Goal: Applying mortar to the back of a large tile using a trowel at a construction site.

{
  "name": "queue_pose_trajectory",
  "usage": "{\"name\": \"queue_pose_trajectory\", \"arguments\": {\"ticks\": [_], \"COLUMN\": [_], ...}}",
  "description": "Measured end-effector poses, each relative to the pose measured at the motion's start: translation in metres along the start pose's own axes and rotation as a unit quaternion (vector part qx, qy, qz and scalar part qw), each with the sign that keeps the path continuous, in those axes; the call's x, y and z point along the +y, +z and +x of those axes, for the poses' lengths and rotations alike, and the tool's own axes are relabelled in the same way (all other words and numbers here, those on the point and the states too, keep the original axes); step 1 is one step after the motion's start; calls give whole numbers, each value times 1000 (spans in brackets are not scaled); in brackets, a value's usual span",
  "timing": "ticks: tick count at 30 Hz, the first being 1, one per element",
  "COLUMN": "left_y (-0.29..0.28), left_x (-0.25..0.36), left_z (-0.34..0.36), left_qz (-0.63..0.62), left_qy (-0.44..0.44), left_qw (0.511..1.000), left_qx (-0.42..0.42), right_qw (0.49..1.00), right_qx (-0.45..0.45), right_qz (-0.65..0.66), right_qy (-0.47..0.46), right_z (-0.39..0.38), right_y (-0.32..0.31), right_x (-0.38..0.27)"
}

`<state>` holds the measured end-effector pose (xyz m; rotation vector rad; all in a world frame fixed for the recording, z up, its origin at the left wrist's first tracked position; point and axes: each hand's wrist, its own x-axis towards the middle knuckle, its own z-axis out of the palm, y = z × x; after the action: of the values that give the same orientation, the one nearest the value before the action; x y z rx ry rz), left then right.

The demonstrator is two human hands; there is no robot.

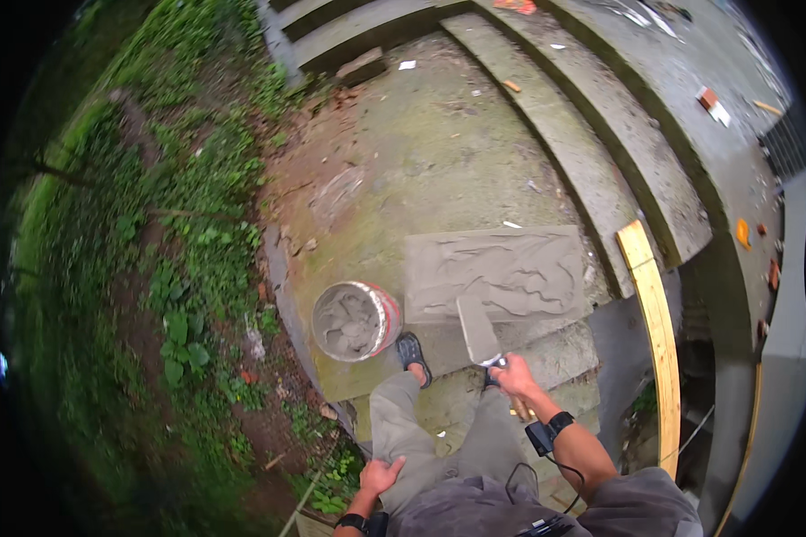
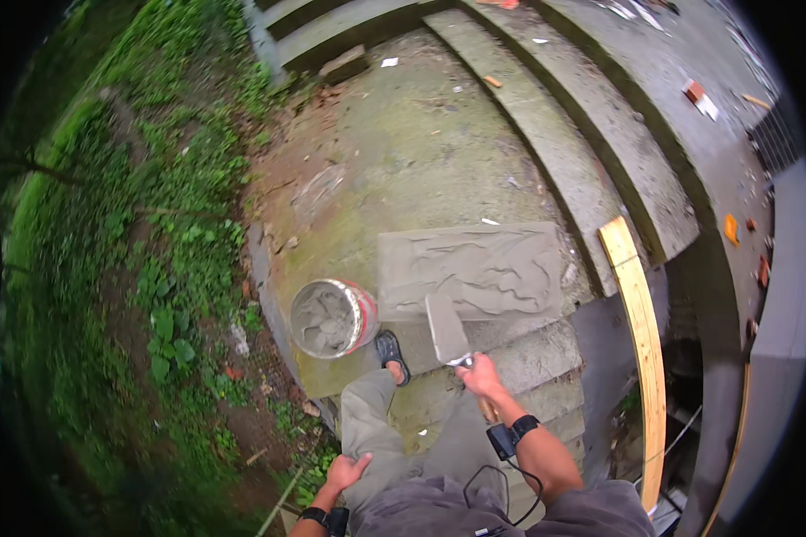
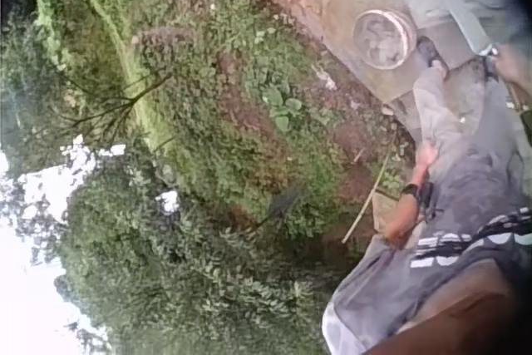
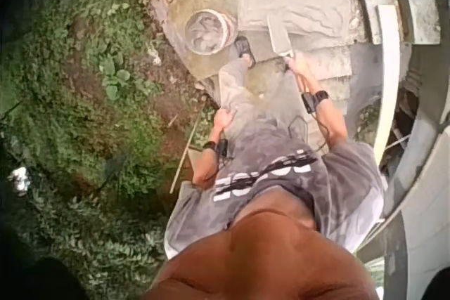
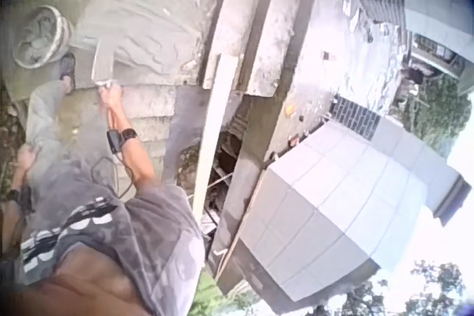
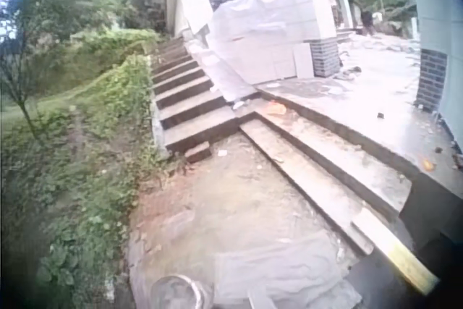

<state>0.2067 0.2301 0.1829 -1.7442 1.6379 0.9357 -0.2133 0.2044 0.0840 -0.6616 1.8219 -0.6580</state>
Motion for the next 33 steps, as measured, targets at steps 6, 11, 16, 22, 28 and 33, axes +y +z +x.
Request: {"name": "queue_pose_trajectory", "arguments": {"ticks": [6, 11, 16, 22, 28, 33], "left_y": [31, 79, 86, 6, -99, -90], "left_x": [-15, -26, -18, -18, 44, 85], "left_z": [-23, -41, -38, -23, 96, 301], "left_qz": [-65, -110, -132, -139, -306, -371], "left_qy": [-10, -45, -33, 3, 96, 171], "left_qw": [997, 992, 990, 989, 947, 902], "left_qx": [-38, -53, -43, -58, 16, 142], "right_qw": [848, 781, 836, 906, 963, 912], "right_qx": [-327, -354, -349, -395, 124, 374], "right_qz": [384, 428, 289, 134, 162, 0], "right_qy": [161, 286, 309, 72, 178, 170], "right_z": [27, 41, 71, 62, 82, 83], "right_y": [137, 290, 347, 258, 12, -116], "right_x": [-123, -144, -117, -82, 99, 157]}}
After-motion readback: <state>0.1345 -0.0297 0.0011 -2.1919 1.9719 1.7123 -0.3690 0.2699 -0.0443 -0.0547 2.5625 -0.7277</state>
